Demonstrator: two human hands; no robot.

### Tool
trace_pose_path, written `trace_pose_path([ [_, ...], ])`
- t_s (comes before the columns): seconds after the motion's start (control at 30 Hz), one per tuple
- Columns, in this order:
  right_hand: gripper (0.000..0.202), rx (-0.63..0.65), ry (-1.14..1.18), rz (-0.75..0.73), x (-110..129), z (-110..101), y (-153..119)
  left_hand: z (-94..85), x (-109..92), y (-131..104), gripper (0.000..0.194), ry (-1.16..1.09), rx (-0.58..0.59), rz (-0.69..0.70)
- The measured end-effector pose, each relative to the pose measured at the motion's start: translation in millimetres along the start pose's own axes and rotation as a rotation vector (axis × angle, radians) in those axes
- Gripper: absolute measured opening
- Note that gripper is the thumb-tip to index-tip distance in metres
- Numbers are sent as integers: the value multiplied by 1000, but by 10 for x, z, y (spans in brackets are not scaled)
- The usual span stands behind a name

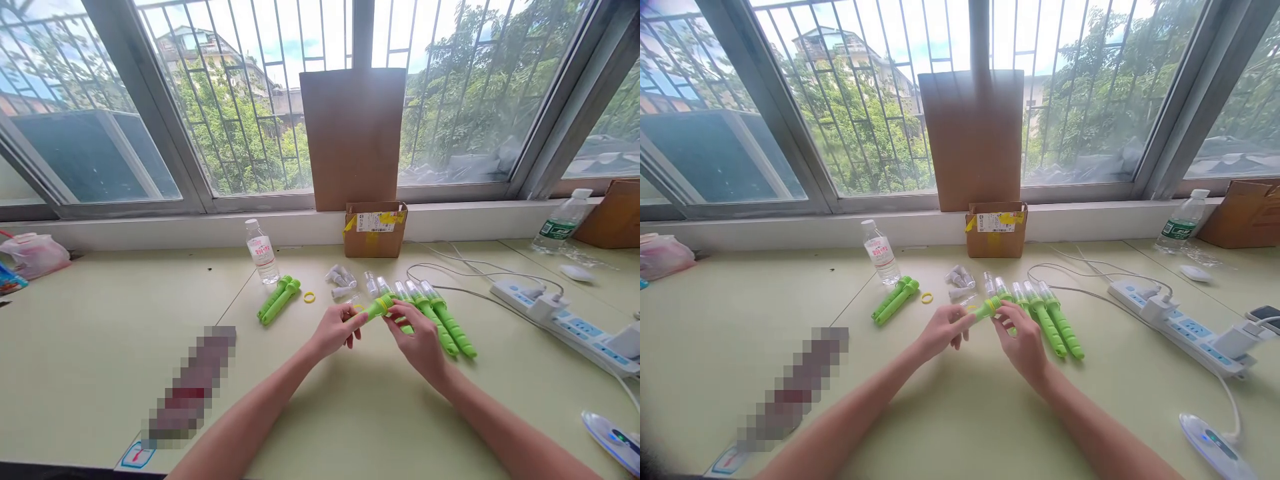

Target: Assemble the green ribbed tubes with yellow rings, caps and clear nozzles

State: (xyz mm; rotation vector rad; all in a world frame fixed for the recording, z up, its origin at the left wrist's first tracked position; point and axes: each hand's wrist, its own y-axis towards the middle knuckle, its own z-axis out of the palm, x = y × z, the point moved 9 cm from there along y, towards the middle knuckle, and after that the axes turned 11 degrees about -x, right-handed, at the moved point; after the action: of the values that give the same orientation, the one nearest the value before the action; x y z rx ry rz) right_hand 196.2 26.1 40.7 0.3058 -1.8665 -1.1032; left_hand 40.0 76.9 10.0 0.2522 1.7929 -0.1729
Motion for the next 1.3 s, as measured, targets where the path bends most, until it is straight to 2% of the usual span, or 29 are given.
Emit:
trace_pose_path([
  [0.3, 11, 41, 51, 2, 13, 56, -6, 144, 79, -46, 50, -101, 208, -138],
  [0.4, 10, 25, 43, 0, 1, 49, -17, 143, 97, -52, 53, -97, 237, -170],
  [0.5, 5, -3, 28, -16, 11, 24, -16, 105, 81, -34, 53, -60, 207, -146],
  [0.7, 6, -26, 3, -27, 16, -10, -1, 67, -61, -47, 41, 20, 97, -26],
  [0.87, 7, 27, 16, 1, -19, 42, -15, 20, -158, -54, 33, 90, 9, 112],
  [1.1, 11, 96, 40, 27, -36, 98, -27, 61, -21, -24, 38, 170, 70, 112],
  [1.3, 13, 92, -9, -24, 26, 100, -44, 72, -21, -28, 48, 156, 113, 83],
])
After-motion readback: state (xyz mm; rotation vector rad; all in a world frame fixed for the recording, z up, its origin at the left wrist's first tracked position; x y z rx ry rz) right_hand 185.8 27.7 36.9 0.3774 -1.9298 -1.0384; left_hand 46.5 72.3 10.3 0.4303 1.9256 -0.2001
